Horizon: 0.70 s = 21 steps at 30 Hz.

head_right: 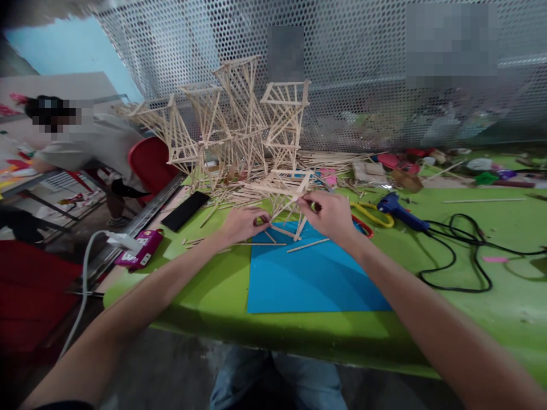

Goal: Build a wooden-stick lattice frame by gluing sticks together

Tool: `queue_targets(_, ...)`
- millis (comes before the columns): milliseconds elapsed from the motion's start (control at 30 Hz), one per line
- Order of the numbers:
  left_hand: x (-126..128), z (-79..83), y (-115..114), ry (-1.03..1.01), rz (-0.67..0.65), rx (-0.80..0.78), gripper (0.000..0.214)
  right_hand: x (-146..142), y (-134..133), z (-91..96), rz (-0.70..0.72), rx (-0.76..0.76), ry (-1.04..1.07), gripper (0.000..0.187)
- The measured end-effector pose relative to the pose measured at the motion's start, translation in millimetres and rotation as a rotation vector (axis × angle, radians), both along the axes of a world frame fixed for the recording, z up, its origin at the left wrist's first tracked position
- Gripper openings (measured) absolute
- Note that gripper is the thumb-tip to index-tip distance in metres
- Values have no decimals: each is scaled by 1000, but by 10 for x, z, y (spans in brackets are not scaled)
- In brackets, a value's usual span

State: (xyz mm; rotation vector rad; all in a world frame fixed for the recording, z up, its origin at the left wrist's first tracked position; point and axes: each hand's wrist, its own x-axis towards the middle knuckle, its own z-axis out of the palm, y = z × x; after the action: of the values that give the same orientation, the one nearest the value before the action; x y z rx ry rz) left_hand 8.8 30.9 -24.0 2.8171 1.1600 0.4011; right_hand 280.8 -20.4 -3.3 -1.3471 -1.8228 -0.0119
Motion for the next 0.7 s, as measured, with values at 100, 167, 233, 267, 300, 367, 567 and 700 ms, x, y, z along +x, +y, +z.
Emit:
queue_targets(100,-38,47,11,-12,66,-1,25,22,-9,35,-49,47,116,37)
queue_targets(167,-73,66,31,-24,138,8,27,67,0,55,-82,91,150,37)
queue_targets(233,-106,72,53,-22,227,29,29,130,29,65,-123,97,130,37)
queue_targets(267,-120,70,64,-20,266,44,29,163,51,63,-146,80,107,36)
queue_targets(300,-132,65,75,-19,296,58,28,197,78,57,-170,56,80,36)
queue_targets(367,-151,48,102,-19,331,62,27,259,137,34,-207,5,20,35)
queue_targets(567,-214,28,194,13,259,1,33,400,276,-45,-226,-90,-136,36)
queue_targets(700,-297,82,216,-20,184,-44,39,496,340,-87,-222,-188,-208,41)
